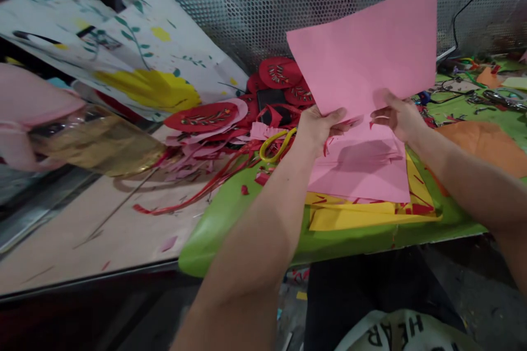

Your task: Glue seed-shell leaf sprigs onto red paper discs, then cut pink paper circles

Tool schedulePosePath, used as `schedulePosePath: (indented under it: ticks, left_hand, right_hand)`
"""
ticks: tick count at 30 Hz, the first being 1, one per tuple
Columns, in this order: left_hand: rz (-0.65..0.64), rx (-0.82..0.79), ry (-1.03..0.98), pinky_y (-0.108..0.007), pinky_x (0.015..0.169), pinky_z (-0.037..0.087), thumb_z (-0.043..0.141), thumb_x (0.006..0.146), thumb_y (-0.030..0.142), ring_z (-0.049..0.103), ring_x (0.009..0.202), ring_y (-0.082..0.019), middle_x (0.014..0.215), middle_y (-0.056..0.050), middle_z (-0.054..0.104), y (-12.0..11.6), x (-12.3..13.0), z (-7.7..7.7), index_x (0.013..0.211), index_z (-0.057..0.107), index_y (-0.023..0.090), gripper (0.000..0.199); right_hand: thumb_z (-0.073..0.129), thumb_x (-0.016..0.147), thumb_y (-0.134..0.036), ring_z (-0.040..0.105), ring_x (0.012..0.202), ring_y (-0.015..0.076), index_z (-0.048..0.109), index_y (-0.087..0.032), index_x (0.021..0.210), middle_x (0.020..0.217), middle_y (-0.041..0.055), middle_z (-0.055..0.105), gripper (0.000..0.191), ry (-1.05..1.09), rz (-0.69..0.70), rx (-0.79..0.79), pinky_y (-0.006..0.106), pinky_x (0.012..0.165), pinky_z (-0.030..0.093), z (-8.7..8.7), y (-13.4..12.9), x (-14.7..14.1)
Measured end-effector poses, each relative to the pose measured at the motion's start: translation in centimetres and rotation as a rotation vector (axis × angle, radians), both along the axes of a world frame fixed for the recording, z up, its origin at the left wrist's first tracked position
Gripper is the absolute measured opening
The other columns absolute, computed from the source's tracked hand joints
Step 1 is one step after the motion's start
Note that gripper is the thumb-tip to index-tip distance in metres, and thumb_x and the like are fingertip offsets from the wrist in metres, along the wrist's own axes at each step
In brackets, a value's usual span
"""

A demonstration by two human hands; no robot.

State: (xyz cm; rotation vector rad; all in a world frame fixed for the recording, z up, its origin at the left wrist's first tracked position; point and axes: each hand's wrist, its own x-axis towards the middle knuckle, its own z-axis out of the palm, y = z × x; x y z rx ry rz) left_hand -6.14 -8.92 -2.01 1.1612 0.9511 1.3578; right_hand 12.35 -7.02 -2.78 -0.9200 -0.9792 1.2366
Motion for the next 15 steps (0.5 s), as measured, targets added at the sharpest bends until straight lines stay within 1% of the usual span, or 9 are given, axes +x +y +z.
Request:
schedulePosePath:
  ticks: [3, 5, 6, 8, 10, 13, 15]
  left_hand:
    - [0.041, 0.021, 0.046, -0.021, 0.042, 0.049, 0.080, 0.060, 0.024, 0.061, 0.046, -0.012, 0.074, -0.003, 0.072, 0.4, -0.3, -0.3, 0.083, 0.065, 0.015, 0.029]
    - [0.050, 0.009, 0.044, -0.024, 0.045, 0.052, 0.081, 0.060, 0.025, 0.066, 0.054, -0.016, 0.082, -0.006, 0.074, 0.7, -0.4, -0.5, 0.084, 0.068, 0.015, 0.030]
    - [0.059, 0.012, 0.015, -0.026, 0.050, 0.055, 0.082, 0.059, 0.025, 0.068, 0.060, -0.018, 0.086, -0.008, 0.075, 0.9, -0.5, -0.6, 0.084, 0.068, 0.015, 0.030]
    - [0.094, 0.047, -0.081, -0.032, 0.066, 0.060, 0.081, 0.060, 0.025, 0.071, 0.077, -0.021, 0.094, -0.009, 0.075, 1.3, -0.6, -0.7, 0.084, 0.069, 0.017, 0.028]
    - [0.159, 0.090, -0.184, -0.036, 0.081, 0.059, 0.080, 0.062, 0.026, 0.070, 0.088, -0.022, 0.097, -0.008, 0.074, 1.7, -0.8, -0.8, 0.081, 0.068, 0.018, 0.024]
    - [0.231, 0.129, -0.234, -0.039, 0.090, 0.055, 0.080, 0.062, 0.027, 0.068, 0.099, -0.023, 0.096, -0.008, 0.074, 2.0, -1.3, -0.7, 0.079, 0.067, 0.019, 0.023]
    - [0.229, 0.158, -0.212, -0.039, 0.092, 0.054, 0.080, 0.062, 0.027, 0.067, 0.104, -0.025, 0.095, -0.008, 0.074, 2.0, -1.4, -0.6, 0.079, 0.067, 0.019, 0.023]
  right_hand:
    - [0.074, 0.073, -0.040, 0.062, 0.064, 0.0125, 0.055, -0.023, 0.083, 0.065, -0.0048, 0.063, 0.028, 0.102, -0.104, -0.020, 0.028, 0.063, 0.056, 0.6, 1.0, 1.4]
    - [0.072, 0.074, -0.032, 0.060, 0.063, 0.0115, 0.053, -0.024, 0.081, 0.064, -0.0061, 0.062, 0.021, 0.118, -0.138, -0.054, 0.027, 0.063, 0.056, 0.9, 1.2, 2.0]
    - [0.071, 0.075, -0.029, 0.060, 0.062, 0.0113, 0.053, -0.024, 0.079, 0.066, -0.0060, 0.062, 0.019, 0.107, -0.135, -0.061, 0.027, 0.063, 0.055, 0.9, 1.3, 2.1]
    - [0.070, 0.075, -0.031, 0.060, 0.061, 0.0116, 0.053, -0.025, 0.078, 0.070, -0.0049, 0.063, 0.019, 0.054, -0.095, -0.046, 0.029, 0.062, 0.056, 0.5, 1.2, 2.0]
    - [0.074, 0.071, -0.037, 0.060, 0.059, 0.0119, 0.052, -0.024, 0.075, 0.072, -0.0039, 0.063, 0.026, -0.007, -0.039, -0.024, 0.031, 0.061, 0.056, -0.2, 1.3, 1.7]
    - [0.078, 0.065, -0.041, 0.059, 0.057, 0.0127, 0.050, -0.023, 0.074, 0.071, -0.0022, 0.062, 0.034, -0.121, -0.029, -0.026, 0.033, 0.060, 0.055, -1.4, 2.5, 2.3]
    - [0.072, 0.072, -0.047, 0.059, 0.060, 0.0141, 0.049, -0.023, 0.076, 0.070, -0.0004, 0.062, 0.033, -0.332, -0.087, 0.054, 0.033, 0.059, 0.054, -1.8, 3.7, 3.7]
